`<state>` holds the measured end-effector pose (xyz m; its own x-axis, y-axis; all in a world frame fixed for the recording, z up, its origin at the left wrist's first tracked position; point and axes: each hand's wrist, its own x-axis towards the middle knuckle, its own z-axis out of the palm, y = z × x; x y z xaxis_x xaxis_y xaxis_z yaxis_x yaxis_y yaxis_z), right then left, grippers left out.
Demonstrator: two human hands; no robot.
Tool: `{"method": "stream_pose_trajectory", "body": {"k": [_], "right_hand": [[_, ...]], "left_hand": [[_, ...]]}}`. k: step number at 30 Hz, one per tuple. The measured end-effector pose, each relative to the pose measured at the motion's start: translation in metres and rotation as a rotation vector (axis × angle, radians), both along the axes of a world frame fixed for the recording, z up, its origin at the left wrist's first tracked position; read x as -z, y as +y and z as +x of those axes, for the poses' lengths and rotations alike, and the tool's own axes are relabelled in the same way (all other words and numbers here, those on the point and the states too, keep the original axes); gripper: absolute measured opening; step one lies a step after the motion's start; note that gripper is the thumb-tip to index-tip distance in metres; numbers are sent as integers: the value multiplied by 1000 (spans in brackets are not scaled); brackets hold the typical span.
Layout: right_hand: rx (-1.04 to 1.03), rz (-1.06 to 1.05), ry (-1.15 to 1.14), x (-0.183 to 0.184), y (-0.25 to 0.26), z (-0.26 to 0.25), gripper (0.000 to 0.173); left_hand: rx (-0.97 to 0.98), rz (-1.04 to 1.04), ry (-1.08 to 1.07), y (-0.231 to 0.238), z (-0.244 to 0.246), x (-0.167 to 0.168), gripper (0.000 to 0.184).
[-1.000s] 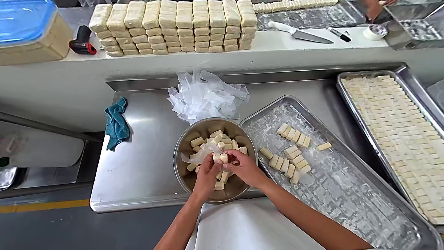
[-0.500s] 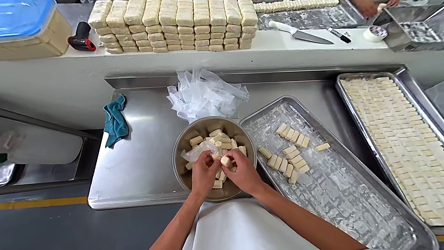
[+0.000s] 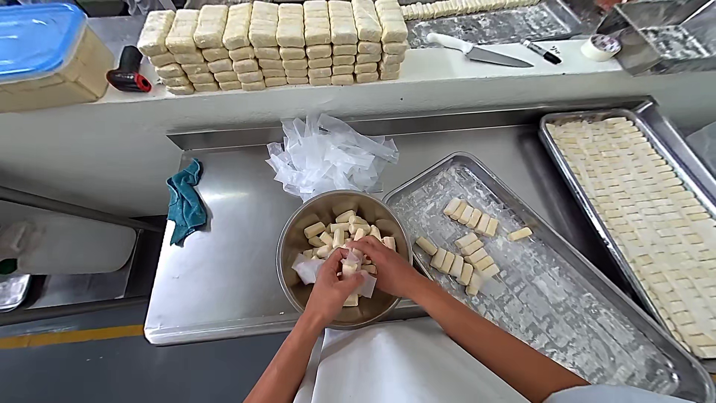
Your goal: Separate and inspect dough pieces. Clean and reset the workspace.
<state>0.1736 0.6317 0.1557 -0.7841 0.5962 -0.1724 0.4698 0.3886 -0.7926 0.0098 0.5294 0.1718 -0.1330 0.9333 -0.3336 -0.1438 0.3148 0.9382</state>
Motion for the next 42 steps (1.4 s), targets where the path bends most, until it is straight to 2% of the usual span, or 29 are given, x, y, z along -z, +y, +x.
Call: {"method": "stream_pose_trajectory", "body": {"k": [3, 5, 10, 12, 15, 17, 19, 21, 23, 26, 28, 30, 34, 36, 38, 40, 42], "right_hand": [[78, -5, 133, 6, -3, 8, 38], [137, -23, 234, 5, -7, 14, 31], [90, 34, 242, -10, -10, 11, 52], [89, 26, 255, -12, -9, 9, 52], [216, 3, 260, -12, -4, 11, 50], [329, 67, 241, -2, 2, 16, 39], [416, 94, 224, 10, 8, 22, 20], [508, 21, 173, 17, 14, 27, 12], [492, -44, 93, 11, 18, 29, 23], [282, -33, -82, 0, 14, 21, 65], [191, 56, -149, 2, 5, 8, 82], [182, 118, -122, 4, -6, -5, 81], [169, 90, -133, 8, -11, -17, 55], [213, -21, -91, 8, -2, -11, 40], [315, -11, -23, 8, 7, -3, 28], [393, -2, -20, 5, 16, 6, 37], [455, -88, -40, 4, 24, 15, 48]], "left_hand": [[-109, 39, -15, -1, -3, -3, 19], [-164, 66, -57, -4, -9, -2, 12], [-85, 82, -143, -4, -12, -7, 26], [-20, 106, -134, -2, -9, -13, 28], [-26, 197, -123, -1, -14, -22, 25], [-76, 238, -64, 0, -20, -27, 19], [-165, 224, 110, 1, -25, -31, 18], [-255, 210, 250, 0, -36, -28, 19], [-315, 175, 243, -1, -47, -27, 24], [-312, 156, 192, -3, -50, -27, 27], [-273, 177, 190, 0, -42, -30, 25], [-217, 202, 178, 3, -31, -36, 26], [-89, 289, 101, -1, -18, -50, 23], [-73, 382, 156, -6, -25, -57, 20], [-143, 459, 287, -11, -41, -64, 17], [-277, 492, 334, -15, -61, -67, 17], [-441, 494, 292, -19, -79, -69, 23]]}}
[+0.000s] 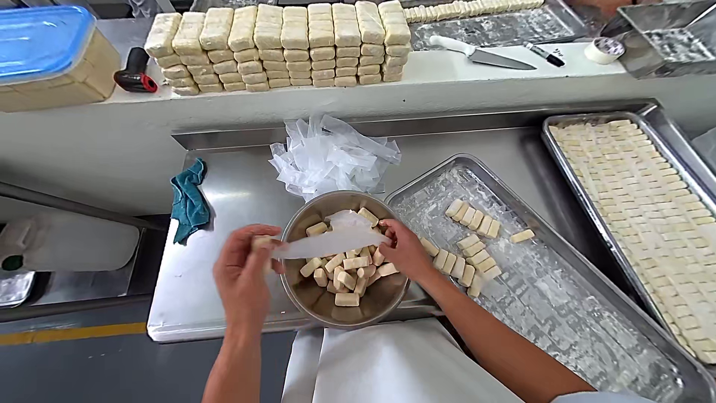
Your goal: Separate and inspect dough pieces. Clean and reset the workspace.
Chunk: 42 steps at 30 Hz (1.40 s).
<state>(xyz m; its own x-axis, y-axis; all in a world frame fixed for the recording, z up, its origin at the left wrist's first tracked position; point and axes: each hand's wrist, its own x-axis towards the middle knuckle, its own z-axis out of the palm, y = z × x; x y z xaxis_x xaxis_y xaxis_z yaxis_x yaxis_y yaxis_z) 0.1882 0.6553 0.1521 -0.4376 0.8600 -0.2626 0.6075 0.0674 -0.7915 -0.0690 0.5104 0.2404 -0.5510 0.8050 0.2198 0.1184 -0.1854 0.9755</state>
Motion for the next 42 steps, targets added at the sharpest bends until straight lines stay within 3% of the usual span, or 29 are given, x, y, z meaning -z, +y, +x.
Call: {"method": "stream_pose_trajectory", "body": {"k": [2, 4, 8, 10, 11, 13, 15, 18, 24, 27, 30, 32, 34, 36, 39, 42], "right_hand": [[122, -174, 161, -2, 3, 9, 39], [247, -394, 412, -14, -2, 16, 25], [208, -634, 691, -32, -10, 16, 29], [70, -536, 643, -39, -14, 8, 32], [6, -392, 533, -43, -16, 3, 31], [-83, -31, 262, -43, -19, -7, 29], [-135, 130, 165, -41, -18, -10, 27], [-57, 0, 355, -50, -19, -10, 25], [96, -176, 592, -72, -15, 0, 27], [24, -57, 528, -64, -8, -3, 21], [-109, 156, 312, -47, -12, -11, 22], [-180, 285, 124, -37, -16, -18, 22], [-246, 370, -36, -26, -21, -22, 21], [-296, 305, -160, -21, -25, -20, 23], [-259, 227, -232, -19, -26, -6, 24], [-135, 232, -187, -17, -22, 13, 23]], "left_hand": [[-160, -2, -105, 1, -10, -3, 31], [-192, -83, -148, 2, -13, -2, 34], [138, -365, 39, 10, 11, 20, 59], [285, -479, 98, 20, 33, 28, 75], [331, -502, 88, 24, 44, 33, 78], [368, -522, 54, 32, 61, 41, 68], [362, -539, 33, 39, 71, 48, 49], [320, -507, -2, 41, 74, 55, 22], [311, -427, -86, 38, 66, 57, 23], [327, -359, -147, 39, 64, 50, 23], [380, -366, -197, 42, 69, 54, 28], [372, -441, -187, 47, 72, 62, 42], [347, -572, -51, 55, 71, 72, 57], [396, -697, 256, 67, 68, 77, 72], [514, -751, 698, 84, 65, 88, 54], [532, -790, 819, 98, 60, 94, 42]]}}
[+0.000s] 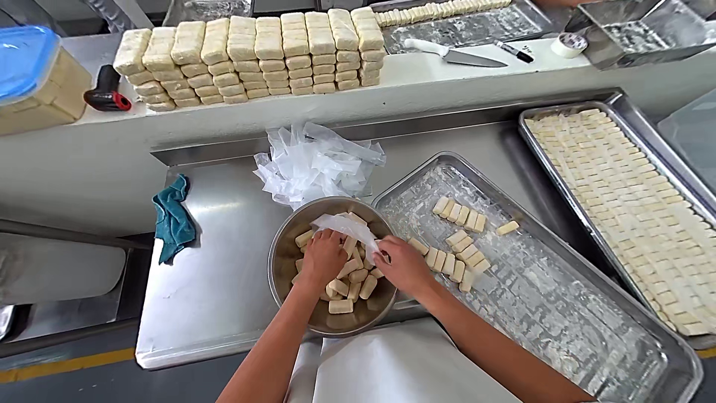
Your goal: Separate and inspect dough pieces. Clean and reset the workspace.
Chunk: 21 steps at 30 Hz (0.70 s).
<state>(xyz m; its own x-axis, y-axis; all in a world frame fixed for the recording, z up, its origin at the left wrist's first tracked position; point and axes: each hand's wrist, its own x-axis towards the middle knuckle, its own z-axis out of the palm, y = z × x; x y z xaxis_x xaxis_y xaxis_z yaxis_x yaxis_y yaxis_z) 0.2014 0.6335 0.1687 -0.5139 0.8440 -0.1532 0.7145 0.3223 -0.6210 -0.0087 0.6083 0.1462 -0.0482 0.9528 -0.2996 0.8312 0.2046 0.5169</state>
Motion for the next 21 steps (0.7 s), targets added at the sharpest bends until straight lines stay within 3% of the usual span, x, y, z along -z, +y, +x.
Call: {"method": "stream_pose_trajectory", "body": {"k": [4, 6, 9, 11, 13, 17, 19, 21], "right_hand": [[96, 29, 38, 3, 8, 18, 20], [121, 27, 38, 5, 9, 21, 18], [154, -48, 46, -3, 10, 18, 31], [152, -32, 97, -5, 9, 15, 41], [122, 38, 165, -4, 9, 11, 38], [-58, 215, 137, -3, 0, -11, 26], [-153, 252, 132, -3, -6, -19, 23], [-231, 184, 165, -11, -10, -17, 32]], "left_hand": [[-170, 186, 6, 10, -12, -2, 47], [-202, 156, 81, 18, -18, 3, 52], [-182, 0, 152, 27, -23, 8, 30], [-181, 20, 7, 25, -23, 1, 22], [-207, 102, -301, 14, -10, -17, 18], [-300, 51, -1002, -14, 29, -28, 39], [-375, 100, -997, -14, 40, -22, 34], [-429, 203, -896, -4, 39, -18, 24]]}}
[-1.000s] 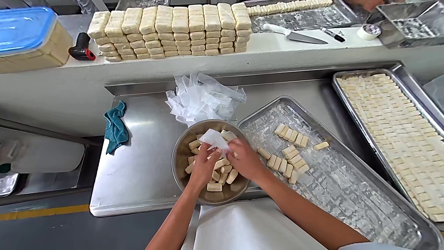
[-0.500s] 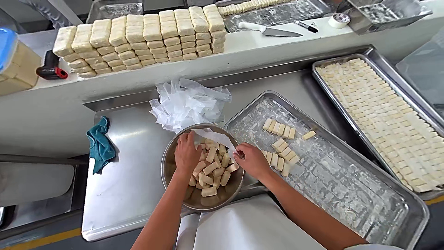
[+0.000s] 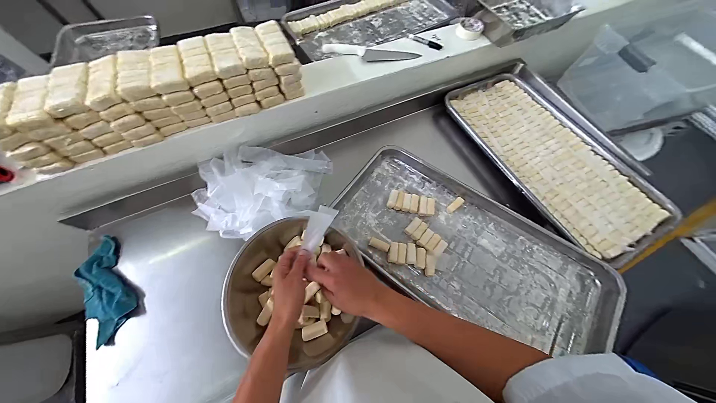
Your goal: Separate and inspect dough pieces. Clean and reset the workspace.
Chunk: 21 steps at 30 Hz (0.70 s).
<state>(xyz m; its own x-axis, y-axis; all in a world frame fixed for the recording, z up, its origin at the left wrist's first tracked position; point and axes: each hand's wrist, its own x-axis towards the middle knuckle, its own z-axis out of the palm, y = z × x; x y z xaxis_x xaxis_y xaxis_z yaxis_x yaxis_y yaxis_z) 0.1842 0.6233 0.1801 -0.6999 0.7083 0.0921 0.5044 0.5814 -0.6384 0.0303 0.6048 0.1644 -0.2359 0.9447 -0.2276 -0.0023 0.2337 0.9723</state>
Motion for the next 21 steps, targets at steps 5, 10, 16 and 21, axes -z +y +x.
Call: {"method": "stream_pose_trajectory", "body": {"k": [5, 10, 16, 21], "right_hand": [[206, -33, 85, -8, 23, 54, 30], [635, -141, -254, 49, 119, 151, 56], [844, -393, -441, 107, 161, 187, 103], [728, -307, -440, 117, 168, 164, 73]], "left_hand": [[-85, 107, 279, 76, -45, -29, 29], [0, -286, 324, 156, -90, -51, 69], [61, -138, 354, 124, -76, -79, 63], [85, -63, 293, 50, -56, -55, 50]]}}
